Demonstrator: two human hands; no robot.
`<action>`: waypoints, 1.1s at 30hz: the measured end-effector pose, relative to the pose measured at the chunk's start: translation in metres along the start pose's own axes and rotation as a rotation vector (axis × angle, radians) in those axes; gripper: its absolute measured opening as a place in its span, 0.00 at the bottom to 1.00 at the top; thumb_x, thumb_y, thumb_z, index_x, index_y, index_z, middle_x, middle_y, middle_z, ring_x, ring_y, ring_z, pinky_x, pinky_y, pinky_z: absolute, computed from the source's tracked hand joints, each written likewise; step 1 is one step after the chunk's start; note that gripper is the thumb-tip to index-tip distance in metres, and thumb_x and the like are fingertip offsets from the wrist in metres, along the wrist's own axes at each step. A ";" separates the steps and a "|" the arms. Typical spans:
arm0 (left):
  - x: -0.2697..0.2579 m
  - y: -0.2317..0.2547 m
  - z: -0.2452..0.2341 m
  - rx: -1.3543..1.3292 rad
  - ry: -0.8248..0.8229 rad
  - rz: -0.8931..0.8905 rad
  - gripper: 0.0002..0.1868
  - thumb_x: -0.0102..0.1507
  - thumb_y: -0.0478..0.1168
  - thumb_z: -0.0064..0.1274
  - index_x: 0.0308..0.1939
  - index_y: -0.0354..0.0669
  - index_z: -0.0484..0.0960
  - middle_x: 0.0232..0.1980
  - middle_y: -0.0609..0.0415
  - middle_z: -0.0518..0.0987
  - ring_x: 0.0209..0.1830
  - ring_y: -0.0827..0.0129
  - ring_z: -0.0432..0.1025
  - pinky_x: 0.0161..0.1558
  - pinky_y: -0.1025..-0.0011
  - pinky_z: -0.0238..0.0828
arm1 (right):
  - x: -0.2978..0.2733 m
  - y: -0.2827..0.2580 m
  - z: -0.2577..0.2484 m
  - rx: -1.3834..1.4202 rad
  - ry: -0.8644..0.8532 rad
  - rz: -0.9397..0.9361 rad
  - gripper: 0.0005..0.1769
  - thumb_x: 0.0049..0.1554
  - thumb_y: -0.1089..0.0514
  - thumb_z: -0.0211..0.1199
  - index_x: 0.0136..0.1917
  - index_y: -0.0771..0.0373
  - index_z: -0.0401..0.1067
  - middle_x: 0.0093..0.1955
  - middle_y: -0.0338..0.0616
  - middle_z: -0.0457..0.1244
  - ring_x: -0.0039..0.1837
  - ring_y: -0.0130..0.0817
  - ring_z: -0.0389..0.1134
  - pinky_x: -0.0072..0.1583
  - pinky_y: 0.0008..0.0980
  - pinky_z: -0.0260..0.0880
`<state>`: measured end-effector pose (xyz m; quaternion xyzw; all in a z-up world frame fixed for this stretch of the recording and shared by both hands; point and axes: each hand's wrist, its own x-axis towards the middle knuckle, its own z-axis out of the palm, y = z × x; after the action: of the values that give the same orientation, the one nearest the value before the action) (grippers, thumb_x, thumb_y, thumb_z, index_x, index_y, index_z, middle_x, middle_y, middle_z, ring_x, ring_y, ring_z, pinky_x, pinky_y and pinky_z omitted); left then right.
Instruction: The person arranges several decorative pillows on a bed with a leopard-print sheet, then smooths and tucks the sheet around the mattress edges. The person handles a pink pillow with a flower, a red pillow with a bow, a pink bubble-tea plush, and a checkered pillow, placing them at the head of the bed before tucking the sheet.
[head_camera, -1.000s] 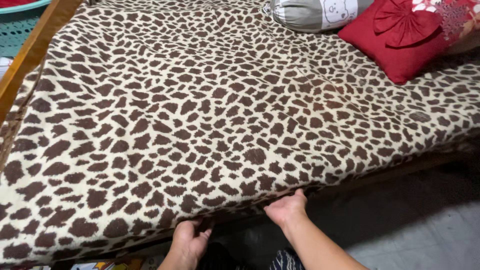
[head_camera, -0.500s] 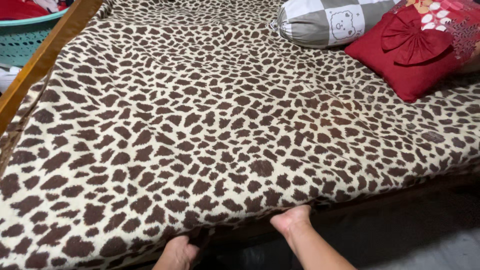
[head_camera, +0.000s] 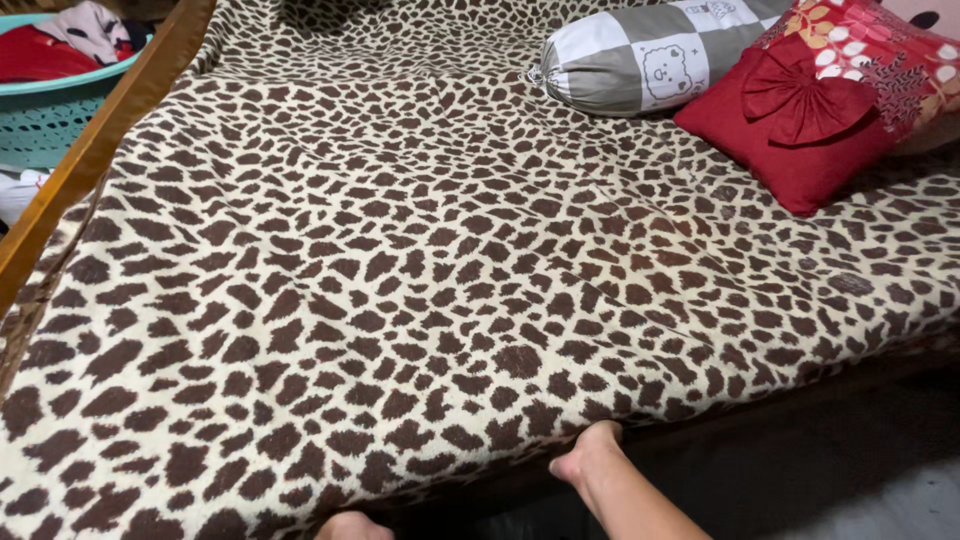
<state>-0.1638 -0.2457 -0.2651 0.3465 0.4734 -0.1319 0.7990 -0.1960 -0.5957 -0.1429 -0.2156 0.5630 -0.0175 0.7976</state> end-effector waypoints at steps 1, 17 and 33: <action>0.000 -0.001 -0.003 0.005 0.004 0.001 0.25 0.63 0.37 0.43 0.66 0.45 0.72 0.70 0.49 0.71 0.68 0.52 0.64 0.67 0.44 0.54 | -0.009 0.002 0.000 0.066 -0.090 -0.014 0.43 0.66 0.31 0.26 0.78 0.59 0.60 0.83 0.42 0.54 0.82 0.44 0.52 0.79 0.63 0.43; -0.008 0.033 -0.046 0.127 0.080 0.055 0.28 0.62 0.43 0.46 0.67 0.47 0.71 0.71 0.49 0.71 0.70 0.49 0.63 0.67 0.37 0.50 | 0.004 0.007 -0.004 -0.147 0.138 -0.009 0.42 0.69 0.37 0.23 0.80 0.68 0.53 0.81 0.52 0.52 0.80 0.53 0.53 0.79 0.64 0.45; -0.028 0.064 -0.055 0.442 0.100 0.105 0.31 0.61 0.49 0.50 0.69 0.49 0.70 0.72 0.50 0.71 0.71 0.45 0.62 0.66 0.31 0.46 | 0.000 0.046 -0.016 -2.583 -0.217 -0.281 0.22 0.55 0.47 0.58 0.58 0.58 0.77 0.67 0.51 0.65 0.71 0.50 0.64 0.75 0.52 0.57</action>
<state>-0.1802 -0.1654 -0.2314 0.5431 0.4533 -0.1734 0.6852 -0.2201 -0.5590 -0.1636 -0.8790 0.0787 0.4679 0.0478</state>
